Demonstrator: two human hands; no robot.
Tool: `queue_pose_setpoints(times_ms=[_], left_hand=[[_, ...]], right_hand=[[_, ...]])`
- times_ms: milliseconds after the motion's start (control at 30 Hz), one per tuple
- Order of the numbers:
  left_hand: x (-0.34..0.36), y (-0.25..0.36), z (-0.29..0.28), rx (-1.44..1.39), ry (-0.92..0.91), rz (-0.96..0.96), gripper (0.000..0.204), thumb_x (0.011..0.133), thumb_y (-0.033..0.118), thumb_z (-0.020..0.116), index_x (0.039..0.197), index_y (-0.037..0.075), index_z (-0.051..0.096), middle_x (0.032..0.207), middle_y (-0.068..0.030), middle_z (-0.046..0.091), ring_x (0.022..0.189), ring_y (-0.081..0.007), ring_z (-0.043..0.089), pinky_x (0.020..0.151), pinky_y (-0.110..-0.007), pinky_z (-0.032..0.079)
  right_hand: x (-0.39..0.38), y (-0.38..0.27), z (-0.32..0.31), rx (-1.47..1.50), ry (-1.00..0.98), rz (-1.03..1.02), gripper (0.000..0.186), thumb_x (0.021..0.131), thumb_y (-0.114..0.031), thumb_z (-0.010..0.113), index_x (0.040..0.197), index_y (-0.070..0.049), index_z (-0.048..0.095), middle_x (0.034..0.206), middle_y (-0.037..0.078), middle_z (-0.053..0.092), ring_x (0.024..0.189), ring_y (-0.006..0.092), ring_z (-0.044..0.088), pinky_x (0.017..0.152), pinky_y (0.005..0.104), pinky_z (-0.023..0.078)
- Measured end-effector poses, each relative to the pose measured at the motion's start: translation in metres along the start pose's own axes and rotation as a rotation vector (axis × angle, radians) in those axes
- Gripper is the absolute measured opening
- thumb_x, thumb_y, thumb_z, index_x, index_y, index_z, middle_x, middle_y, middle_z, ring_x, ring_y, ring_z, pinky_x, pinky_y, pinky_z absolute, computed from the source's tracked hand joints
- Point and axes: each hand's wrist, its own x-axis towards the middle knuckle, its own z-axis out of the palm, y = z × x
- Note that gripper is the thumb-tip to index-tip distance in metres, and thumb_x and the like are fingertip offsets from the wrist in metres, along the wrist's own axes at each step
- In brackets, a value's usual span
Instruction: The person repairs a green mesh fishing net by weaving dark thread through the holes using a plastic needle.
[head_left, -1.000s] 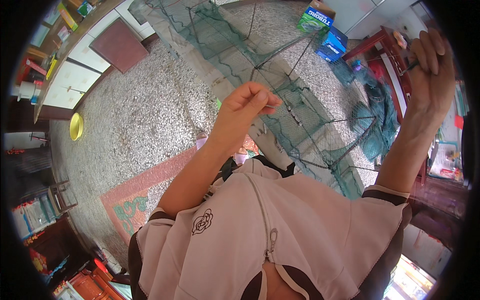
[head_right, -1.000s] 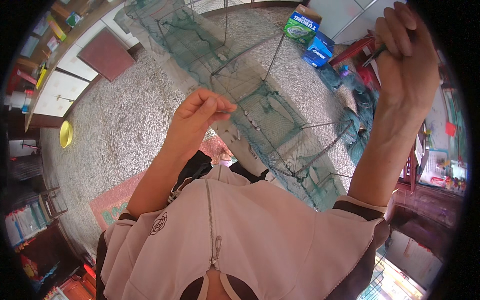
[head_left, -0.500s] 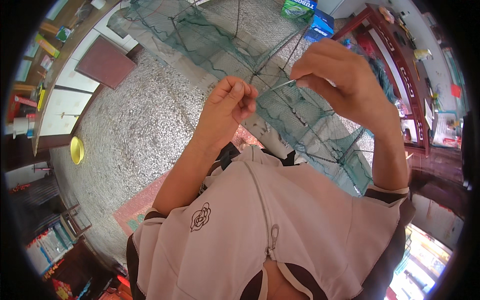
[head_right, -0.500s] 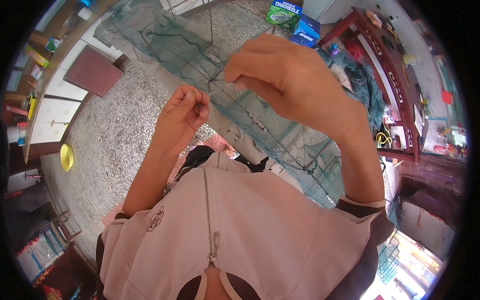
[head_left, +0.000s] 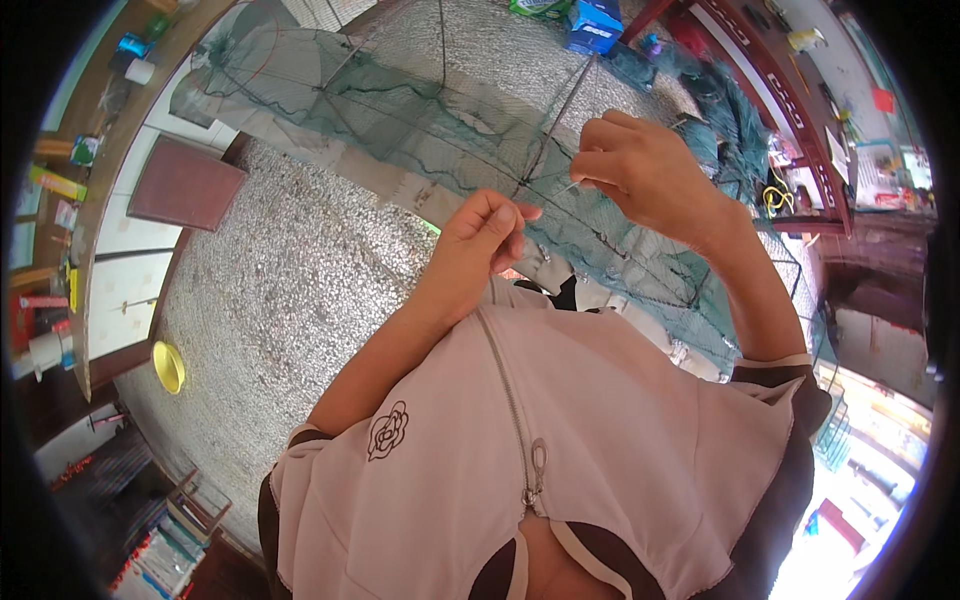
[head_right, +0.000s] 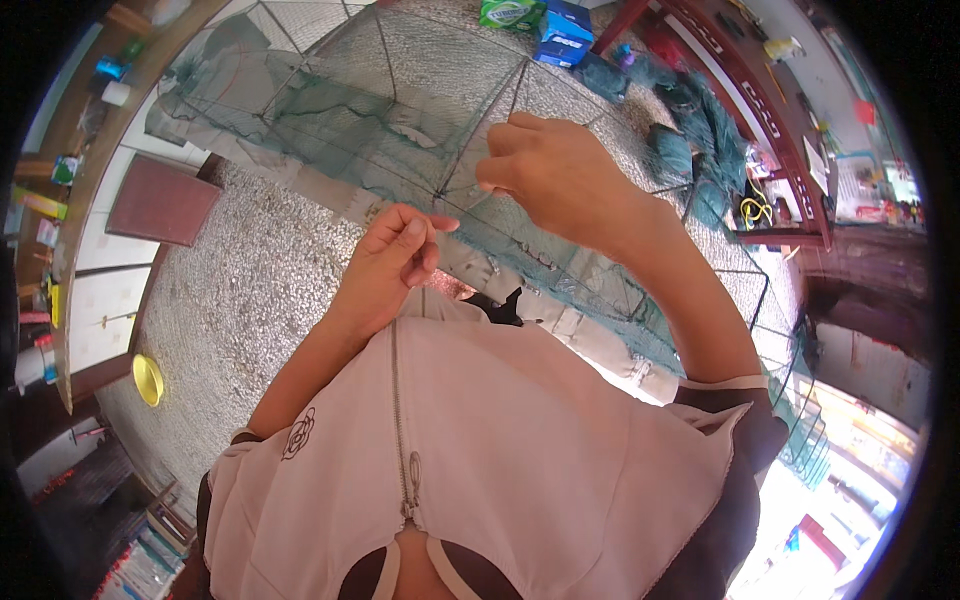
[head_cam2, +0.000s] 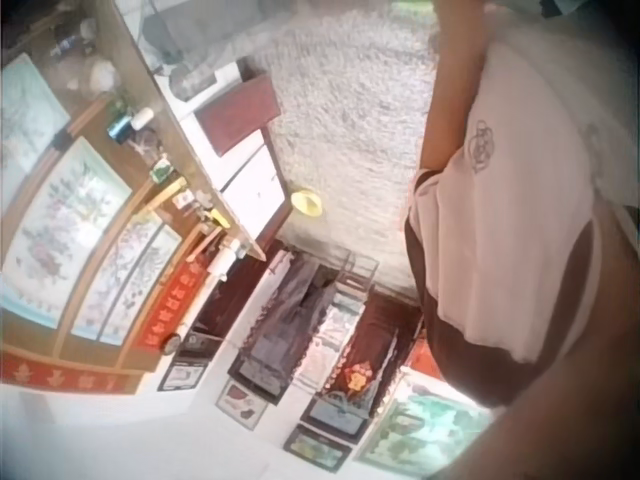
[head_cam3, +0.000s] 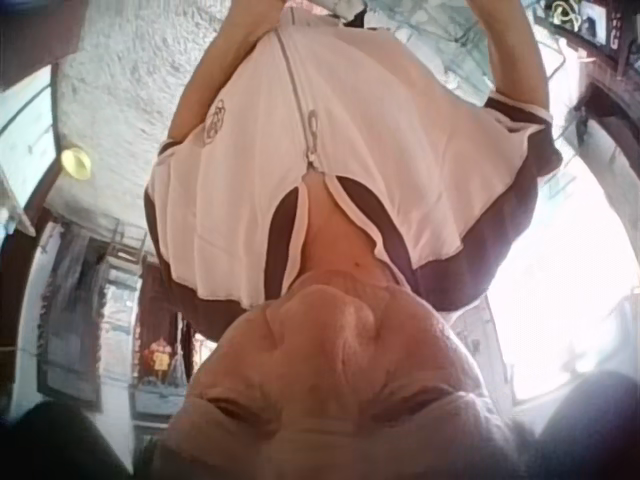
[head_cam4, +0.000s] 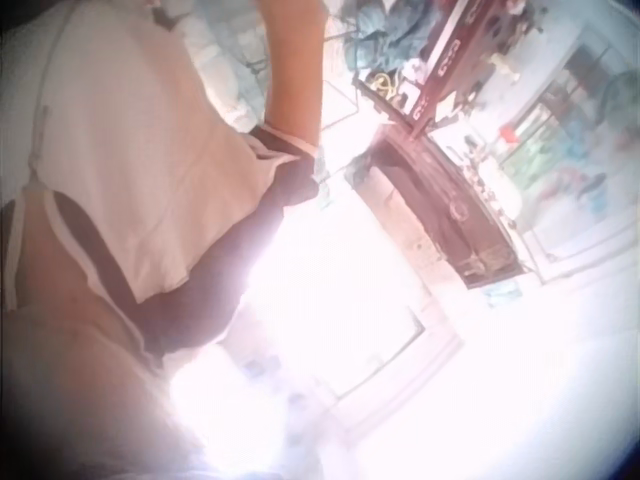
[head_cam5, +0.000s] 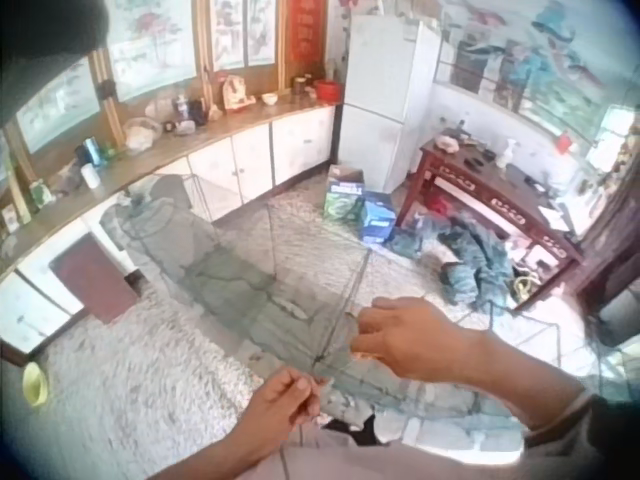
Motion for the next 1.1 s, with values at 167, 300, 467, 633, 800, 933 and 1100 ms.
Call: queue_pose_setpoints(times_ms=[167,300,467,633,800,933,1100], left_hand=[[0.002,0.001,-0.005,0.053,-0.008,-0.067,0.017,0.098,0.019,0.042,0.088,0.007,0.049,0.114,-0.0126,0.055,0.058,-0.0039,0.039,0.052,-0.018,0.032],[0.004,0.006,-0.009,0.058,-0.053,-0.096,0.017,0.098,0.018,0.042,0.087,0.006,0.049,0.114,-0.0132,0.056,0.060,-0.0043,0.043,0.053,-0.018,0.034],[0.004,0.006,-0.023,-0.005,-0.017,-0.086,0.017,0.097,0.017,0.045,0.086,0.005,0.049,0.091,-0.0107,0.059,0.058,-0.0066,0.044,0.052,-0.020,0.038],[0.005,0.003,-0.038,-0.155,-0.048,-0.164,0.016,0.097,0.017,0.046,0.086,0.006,0.050,0.101,-0.0127,0.059,0.068,-0.0076,0.050,0.060,-0.020,0.039],[0.009,-0.002,-0.049,-0.369,-0.145,-0.204,0.014,0.097,0.014,0.045,0.086,0.006,0.051,0.098,-0.0108,0.058,0.074,-0.0113,0.052,0.063,-0.022,0.041],[0.012,-0.008,-0.058,-0.483,-0.208,-0.271,0.013,0.097,0.014,0.046,0.088,0.006,0.050,0.098,-0.0093,0.058,0.076,-0.0121,0.052,0.063,-0.023,0.041],[0.004,0.011,-0.045,0.269,-0.374,0.243,0.011,0.093,0.016,0.051,0.093,0.005,0.052,0.096,-0.0073,0.054,0.084,-0.0151,0.051,0.068,-0.028,0.043]], right_hand=[[0.001,-0.002,0.011,0.014,-0.006,0.000,0.010,0.071,-0.006,0.068,0.078,-0.008,0.061,0.079,0.002,0.054,0.079,0.0222,0.055,0.064,0.0353,0.045],[-0.003,-0.004,0.018,0.104,-0.009,0.042,0.012,0.071,-0.004,0.067,0.080,-0.007,0.061,0.080,0.003,0.055,0.081,0.0232,0.055,0.066,0.0357,0.046],[0.002,-0.016,0.023,0.390,-0.041,0.249,0.015,0.072,-0.001,0.068,0.085,-0.005,0.060,0.086,0.007,0.055,0.083,0.0245,0.055,0.071,0.0343,0.047],[0.002,-0.029,0.044,0.479,0.080,0.232,0.020,0.071,-0.004,0.070,0.088,-0.008,0.062,0.092,0.008,0.052,0.085,0.0247,0.055,0.071,0.0337,0.046],[0.001,-0.039,0.057,0.421,0.169,0.271,0.018,0.071,-0.007,0.071,0.087,-0.010,0.064,0.092,0.007,0.052,0.085,0.0254,0.055,0.070,0.0349,0.046],[0.007,-0.048,0.061,0.279,0.300,0.218,0.018,0.066,-0.008,0.075,0.081,-0.011,0.065,0.083,0.005,0.050,0.082,0.0244,0.052,0.074,0.0351,0.043],[0.037,-0.091,0.070,0.296,0.296,0.097,0.020,0.066,-0.012,0.074,0.083,-0.013,0.064,0.077,0.003,0.055,0.084,0.0255,0.053,0.077,0.0377,0.042]])
